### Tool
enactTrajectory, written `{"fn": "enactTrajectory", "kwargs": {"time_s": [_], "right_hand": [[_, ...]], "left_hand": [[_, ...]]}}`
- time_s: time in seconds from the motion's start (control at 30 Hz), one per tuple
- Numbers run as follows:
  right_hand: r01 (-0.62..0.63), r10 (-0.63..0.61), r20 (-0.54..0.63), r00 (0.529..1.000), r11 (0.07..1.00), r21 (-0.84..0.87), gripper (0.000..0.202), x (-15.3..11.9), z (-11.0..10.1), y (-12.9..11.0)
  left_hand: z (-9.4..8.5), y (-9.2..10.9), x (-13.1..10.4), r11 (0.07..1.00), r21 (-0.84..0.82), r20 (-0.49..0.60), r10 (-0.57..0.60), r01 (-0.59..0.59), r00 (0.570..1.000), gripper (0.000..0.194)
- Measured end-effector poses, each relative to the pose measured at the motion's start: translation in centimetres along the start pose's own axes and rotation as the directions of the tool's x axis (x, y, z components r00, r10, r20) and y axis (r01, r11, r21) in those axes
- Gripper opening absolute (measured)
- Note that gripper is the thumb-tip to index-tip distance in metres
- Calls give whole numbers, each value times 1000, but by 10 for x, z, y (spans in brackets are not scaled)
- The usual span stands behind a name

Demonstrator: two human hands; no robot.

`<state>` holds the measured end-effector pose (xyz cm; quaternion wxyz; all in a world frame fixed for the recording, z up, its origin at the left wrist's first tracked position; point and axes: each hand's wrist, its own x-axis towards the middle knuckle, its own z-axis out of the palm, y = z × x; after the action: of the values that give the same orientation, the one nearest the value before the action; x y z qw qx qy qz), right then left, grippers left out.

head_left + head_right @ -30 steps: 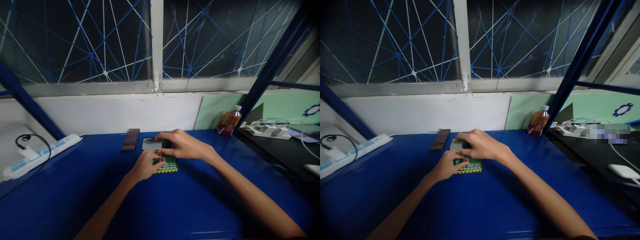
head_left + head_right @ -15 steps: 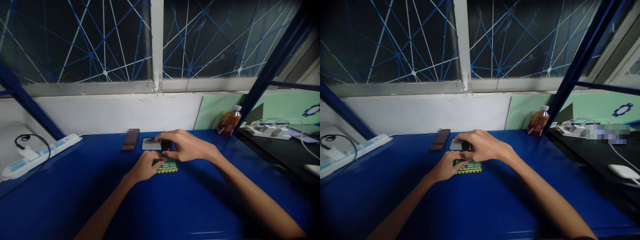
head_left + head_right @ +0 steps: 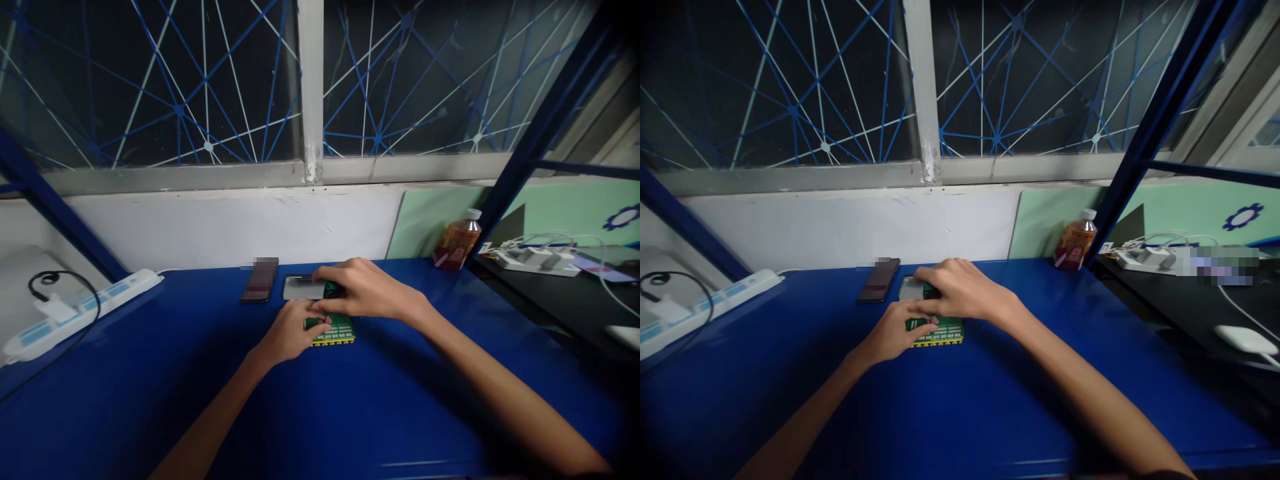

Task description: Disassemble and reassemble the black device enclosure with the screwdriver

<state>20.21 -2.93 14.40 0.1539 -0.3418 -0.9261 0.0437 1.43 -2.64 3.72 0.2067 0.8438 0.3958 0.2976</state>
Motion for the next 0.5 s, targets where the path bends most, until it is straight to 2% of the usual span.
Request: {"fn": "enactTrajectory", "kwargs": {"time_s": [0.1, 0.23, 0.37, 0.5], "right_hand": [[1, -2, -15, 1000, 1000, -21, 44, 0, 0, 1], [41, -39, -43, 998, 998, 43, 38, -3, -5, 1], [75, -75, -4, 997, 991, 112, 39, -5, -9, 0], [58, -61, 16, 998, 988, 142, 37, -4, -7, 0]], "left_hand": [[1, -1, -1, 1000, -25, 1, 15, -15, 1000, 10], [1, -2, -2, 999, -37, 25, 27, -27, 999, 14], [-1, 0, -2, 998, -35, 56, 48, -46, 997, 15], [-3, 2, -1, 998, -32, 74, 51, -49, 996, 15]]}}
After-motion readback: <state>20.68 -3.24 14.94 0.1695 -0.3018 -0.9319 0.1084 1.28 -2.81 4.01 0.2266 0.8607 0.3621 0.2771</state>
